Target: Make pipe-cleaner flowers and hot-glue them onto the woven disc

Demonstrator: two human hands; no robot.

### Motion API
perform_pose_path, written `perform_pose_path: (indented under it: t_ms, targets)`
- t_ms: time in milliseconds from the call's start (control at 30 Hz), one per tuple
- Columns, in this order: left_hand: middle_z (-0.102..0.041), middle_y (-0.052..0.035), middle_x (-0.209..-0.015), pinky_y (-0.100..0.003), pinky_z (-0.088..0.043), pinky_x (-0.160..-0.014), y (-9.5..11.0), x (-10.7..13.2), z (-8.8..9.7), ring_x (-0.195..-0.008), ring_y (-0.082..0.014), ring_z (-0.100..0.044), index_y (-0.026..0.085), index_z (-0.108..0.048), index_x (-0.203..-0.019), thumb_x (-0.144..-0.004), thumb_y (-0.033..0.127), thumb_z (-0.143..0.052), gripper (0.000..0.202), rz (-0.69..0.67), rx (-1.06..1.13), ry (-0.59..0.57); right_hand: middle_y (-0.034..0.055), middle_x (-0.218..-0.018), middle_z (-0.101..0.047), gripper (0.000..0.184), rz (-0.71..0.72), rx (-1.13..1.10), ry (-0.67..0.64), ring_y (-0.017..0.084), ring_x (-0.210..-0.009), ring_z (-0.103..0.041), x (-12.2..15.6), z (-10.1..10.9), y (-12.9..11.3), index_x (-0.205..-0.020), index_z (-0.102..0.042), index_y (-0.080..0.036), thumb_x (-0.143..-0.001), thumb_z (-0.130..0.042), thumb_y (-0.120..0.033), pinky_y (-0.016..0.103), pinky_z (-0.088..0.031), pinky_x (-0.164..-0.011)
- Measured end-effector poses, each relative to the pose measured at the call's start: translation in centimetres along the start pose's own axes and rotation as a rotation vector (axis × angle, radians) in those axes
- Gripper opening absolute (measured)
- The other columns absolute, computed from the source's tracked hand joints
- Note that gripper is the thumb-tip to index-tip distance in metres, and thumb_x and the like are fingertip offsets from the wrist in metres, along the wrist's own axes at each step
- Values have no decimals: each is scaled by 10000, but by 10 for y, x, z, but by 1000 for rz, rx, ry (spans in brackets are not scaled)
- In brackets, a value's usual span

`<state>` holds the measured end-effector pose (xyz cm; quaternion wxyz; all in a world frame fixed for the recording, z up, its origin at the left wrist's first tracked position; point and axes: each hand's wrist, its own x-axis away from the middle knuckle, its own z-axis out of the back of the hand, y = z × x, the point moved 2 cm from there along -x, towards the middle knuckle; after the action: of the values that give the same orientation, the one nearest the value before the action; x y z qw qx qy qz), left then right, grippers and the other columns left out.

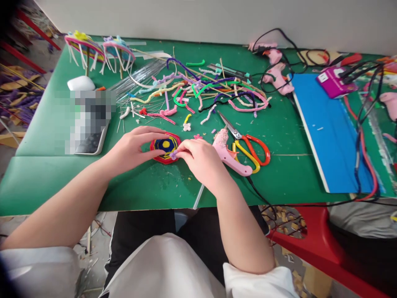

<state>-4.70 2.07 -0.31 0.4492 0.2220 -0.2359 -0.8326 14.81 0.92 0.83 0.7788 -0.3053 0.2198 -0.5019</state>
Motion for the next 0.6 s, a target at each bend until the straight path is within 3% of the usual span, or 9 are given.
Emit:
perform_pose_path:
  t_ms: [267, 600]
  targets:
    - [-607, -83, -1197, -401, -439, -974, -1, 0, -2, -1118, -231, -553, 208, -626, -1134, -815, 376, -595, 362, -23, -11, -34, 13, -824, -700, 88, -24, 55, -49, 174, -807, -615, -10, -16, 2, -774, -645, -204, -833, -587, -171, 292, -430, -739]
    - [-600, -90, -1208, -411, -435, -981, -2, 0, -5, -1132, -237, -546, 215, -616, -1153, -821, 396, -583, 379, -38, 12, -45, 25, -794, -669, 75, -26, 133, -21, 175, -761, -596, -11, -24, 2, -772, -599, -198, -840, -575, -178, 297, -423, -715]
